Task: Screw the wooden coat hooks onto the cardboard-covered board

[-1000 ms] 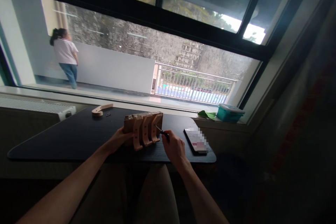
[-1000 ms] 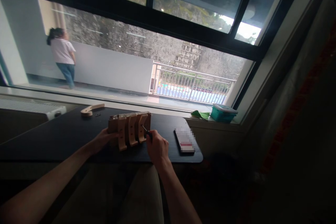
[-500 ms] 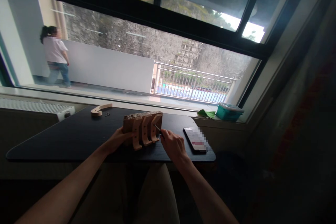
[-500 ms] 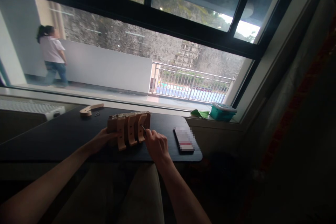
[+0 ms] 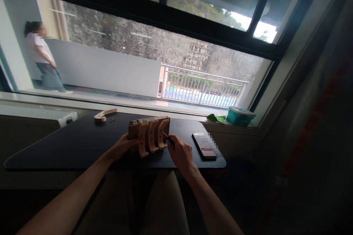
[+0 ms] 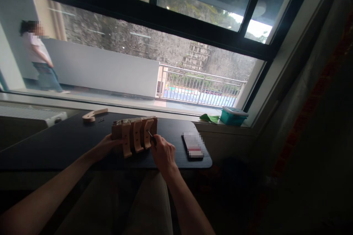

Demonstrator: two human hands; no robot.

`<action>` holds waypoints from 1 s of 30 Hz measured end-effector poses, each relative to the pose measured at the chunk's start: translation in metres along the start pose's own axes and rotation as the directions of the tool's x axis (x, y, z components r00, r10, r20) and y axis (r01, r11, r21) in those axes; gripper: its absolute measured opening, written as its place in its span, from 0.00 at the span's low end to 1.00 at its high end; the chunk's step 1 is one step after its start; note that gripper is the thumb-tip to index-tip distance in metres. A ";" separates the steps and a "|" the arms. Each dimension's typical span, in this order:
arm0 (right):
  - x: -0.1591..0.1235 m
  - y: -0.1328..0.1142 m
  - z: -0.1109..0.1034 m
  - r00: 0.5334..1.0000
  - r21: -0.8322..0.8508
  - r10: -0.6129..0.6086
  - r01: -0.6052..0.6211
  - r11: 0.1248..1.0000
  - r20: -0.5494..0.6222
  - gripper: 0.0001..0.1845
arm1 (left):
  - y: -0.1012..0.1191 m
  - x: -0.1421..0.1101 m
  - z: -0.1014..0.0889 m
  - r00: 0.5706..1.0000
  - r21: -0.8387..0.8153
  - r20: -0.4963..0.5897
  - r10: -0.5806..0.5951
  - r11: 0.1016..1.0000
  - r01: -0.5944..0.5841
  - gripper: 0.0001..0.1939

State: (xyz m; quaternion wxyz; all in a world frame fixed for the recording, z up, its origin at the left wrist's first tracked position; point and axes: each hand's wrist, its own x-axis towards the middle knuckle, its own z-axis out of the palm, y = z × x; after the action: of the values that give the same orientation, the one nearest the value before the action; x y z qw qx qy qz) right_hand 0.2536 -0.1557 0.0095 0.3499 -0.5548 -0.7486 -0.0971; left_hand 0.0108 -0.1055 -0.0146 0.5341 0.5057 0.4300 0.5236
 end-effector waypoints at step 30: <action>-0.001 -0.006 -0.006 0.999 -0.034 0.017 -0.016 0.999 0.032 0.13 | -0.001 0.001 -0.003 0.999 -0.020 0.048 0.008 1.000 -0.007 0.24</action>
State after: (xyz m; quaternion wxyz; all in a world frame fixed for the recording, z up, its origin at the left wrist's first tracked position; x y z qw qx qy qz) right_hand 0.2511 -0.1612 0.0147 0.3293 -0.5682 -0.7478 -0.0977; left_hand 0.0084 -0.1040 -0.0156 0.5472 0.5143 0.4101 0.5176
